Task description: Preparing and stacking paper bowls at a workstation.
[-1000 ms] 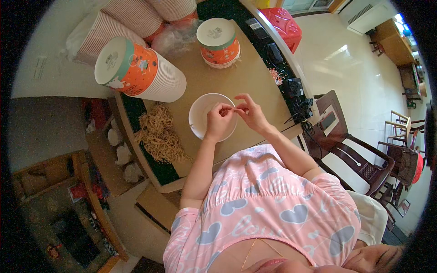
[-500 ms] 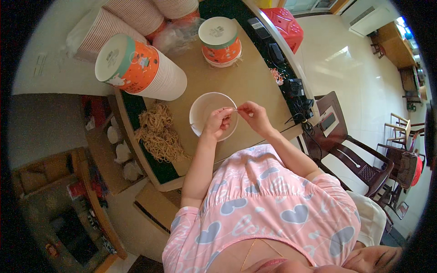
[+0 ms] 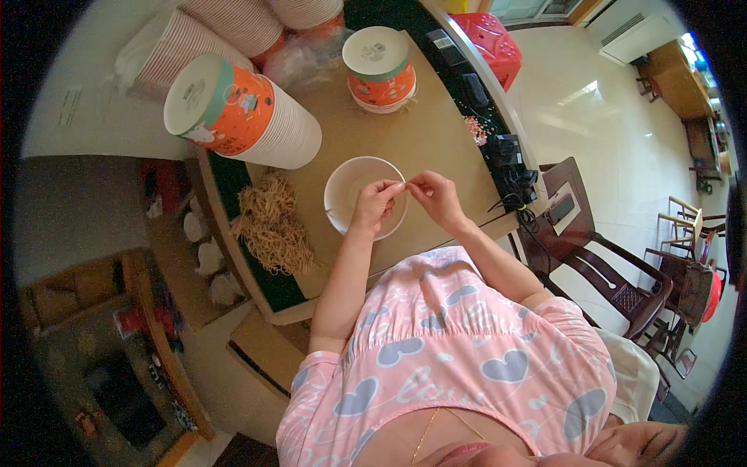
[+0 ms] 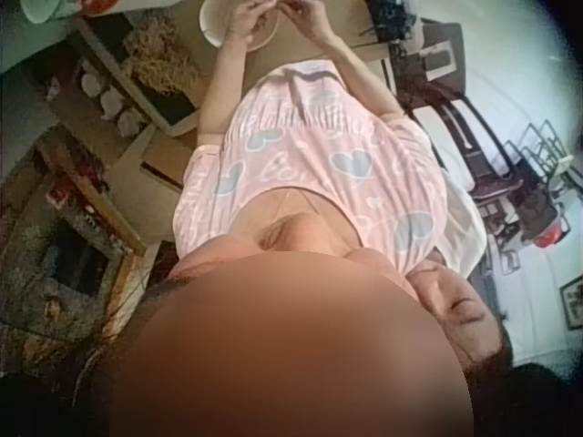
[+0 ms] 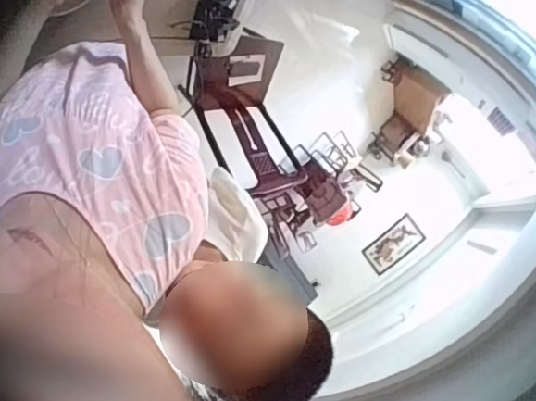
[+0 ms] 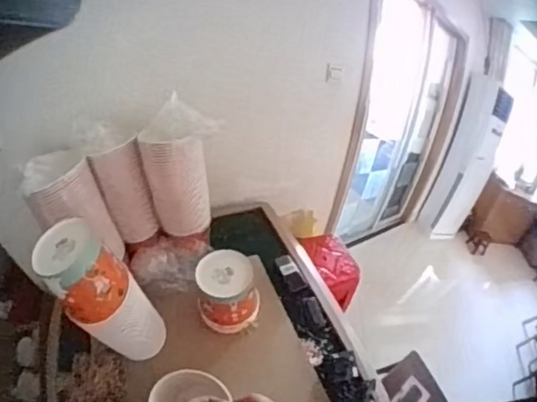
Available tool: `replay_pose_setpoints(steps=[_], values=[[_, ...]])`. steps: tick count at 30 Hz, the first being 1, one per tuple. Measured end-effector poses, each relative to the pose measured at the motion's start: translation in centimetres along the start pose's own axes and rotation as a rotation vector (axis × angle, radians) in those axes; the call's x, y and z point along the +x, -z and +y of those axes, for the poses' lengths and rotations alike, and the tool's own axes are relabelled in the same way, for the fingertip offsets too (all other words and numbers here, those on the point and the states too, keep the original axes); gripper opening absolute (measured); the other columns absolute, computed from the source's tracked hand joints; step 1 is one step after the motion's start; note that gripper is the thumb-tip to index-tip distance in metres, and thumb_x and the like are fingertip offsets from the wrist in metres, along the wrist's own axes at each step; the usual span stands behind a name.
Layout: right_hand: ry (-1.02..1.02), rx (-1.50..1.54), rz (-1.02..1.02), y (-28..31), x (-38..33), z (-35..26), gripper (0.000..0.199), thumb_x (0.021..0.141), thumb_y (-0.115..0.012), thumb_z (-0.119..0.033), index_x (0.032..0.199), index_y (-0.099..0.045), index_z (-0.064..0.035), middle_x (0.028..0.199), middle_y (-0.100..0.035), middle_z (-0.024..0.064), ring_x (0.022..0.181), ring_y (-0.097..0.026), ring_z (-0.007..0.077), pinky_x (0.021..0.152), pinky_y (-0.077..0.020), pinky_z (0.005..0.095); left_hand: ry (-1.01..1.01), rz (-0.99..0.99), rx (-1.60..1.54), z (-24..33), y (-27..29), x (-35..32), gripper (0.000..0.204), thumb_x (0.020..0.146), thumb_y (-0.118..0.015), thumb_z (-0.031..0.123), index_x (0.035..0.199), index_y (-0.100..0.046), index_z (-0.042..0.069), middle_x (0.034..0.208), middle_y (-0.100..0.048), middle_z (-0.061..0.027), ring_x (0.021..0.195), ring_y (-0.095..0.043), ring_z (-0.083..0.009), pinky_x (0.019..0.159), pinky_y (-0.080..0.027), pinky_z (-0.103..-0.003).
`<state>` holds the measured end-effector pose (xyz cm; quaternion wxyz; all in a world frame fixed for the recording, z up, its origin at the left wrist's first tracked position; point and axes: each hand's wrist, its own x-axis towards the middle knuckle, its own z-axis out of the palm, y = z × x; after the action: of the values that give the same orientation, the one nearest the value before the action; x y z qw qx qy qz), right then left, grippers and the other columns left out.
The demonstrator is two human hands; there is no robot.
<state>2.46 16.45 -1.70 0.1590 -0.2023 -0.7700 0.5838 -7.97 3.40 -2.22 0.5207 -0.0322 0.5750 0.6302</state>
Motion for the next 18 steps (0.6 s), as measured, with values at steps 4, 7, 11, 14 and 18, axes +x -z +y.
replay_pose_setpoints(steps=[4,7,11,14,18], values=[[-0.117,0.151,-0.009,-0.1,0.2,0.2,0.012,0.083,-0.062,-0.009,0.089,-0.061,0.0017,0.073,-0.062,0.0054,0.067,-0.055,0.0087,0.06,-0.0458,0.0231,-0.077,0.042,0.076,-0.2,0.0,0.1,0.008,0.082,-0.064,0.017,0.086,-0.064,0.01,0.062,-0.05,0.0077,0.047,-0.041,-0.0012,0.04,-0.028,-0.016],[-0.19,0.208,-0.033,0.3,0.3,-0.2,0.013,0.084,-0.061,-0.01,0.089,-0.061,0.0019,0.073,-0.061,0.0031,0.068,-0.054,0.0075,0.061,-0.0452,0.0218,-0.12,0.118,0.137,0.0,-0.9,-0.4,0.008,0.083,-0.063,0.016,0.086,-0.065,0.009,0.063,-0.052,0.0068,0.049,-0.042,-0.001,0.041,-0.029,-0.016],[-0.181,0.191,-0.058,0.6,0.5,-1.1,0.014,0.085,-0.061,-0.01,0.089,-0.06,0.0029,0.075,-0.062,0.0045,0.069,-0.056,0.0081,0.062,-0.0459,0.022,-0.238,0.171,0.221,0.4,-1.7,-0.8,0.012,0.08,-0.066,0.013,0.085,-0.066,0.002,0.069,-0.06,0.0036,0.058,-0.051,-0.0031,0.05,-0.039,-0.018],[-0.163,0.195,-0.079,0.5,0.9,-1.6,0.012,0.085,-0.06,-0.008,0.089,-0.06,0.0031,0.077,-0.063,0.0056,0.07,-0.057,0.0084,0.062,-0.0464,0.0222,-0.441,0.118,0.351,-0.3,-1.4,-0.4,0.013,0.081,-0.064,0.009,0.092,-0.066,0.003,0.078,-0.063,0.0017,0.063,-0.053,-0.0053,0.057,-0.044,-0.02],[-0.149,0.26,-0.097,0.1,1.3,-1.5,0.009,0.084,-0.06,-0.005,0.088,-0.061,0.0026,0.077,-0.064,0.006,0.072,-0.058,0.009,0.063,-0.0473,0.0227,-0.486,0.142,0.52,0.1,-1.9,-1.1,0.013,0.08,-0.064,0.007,0.092,-0.066,0.002,0.08,-0.065,0.0001,0.068,-0.056,-0.0068,0.064,-0.046,-0.022]])
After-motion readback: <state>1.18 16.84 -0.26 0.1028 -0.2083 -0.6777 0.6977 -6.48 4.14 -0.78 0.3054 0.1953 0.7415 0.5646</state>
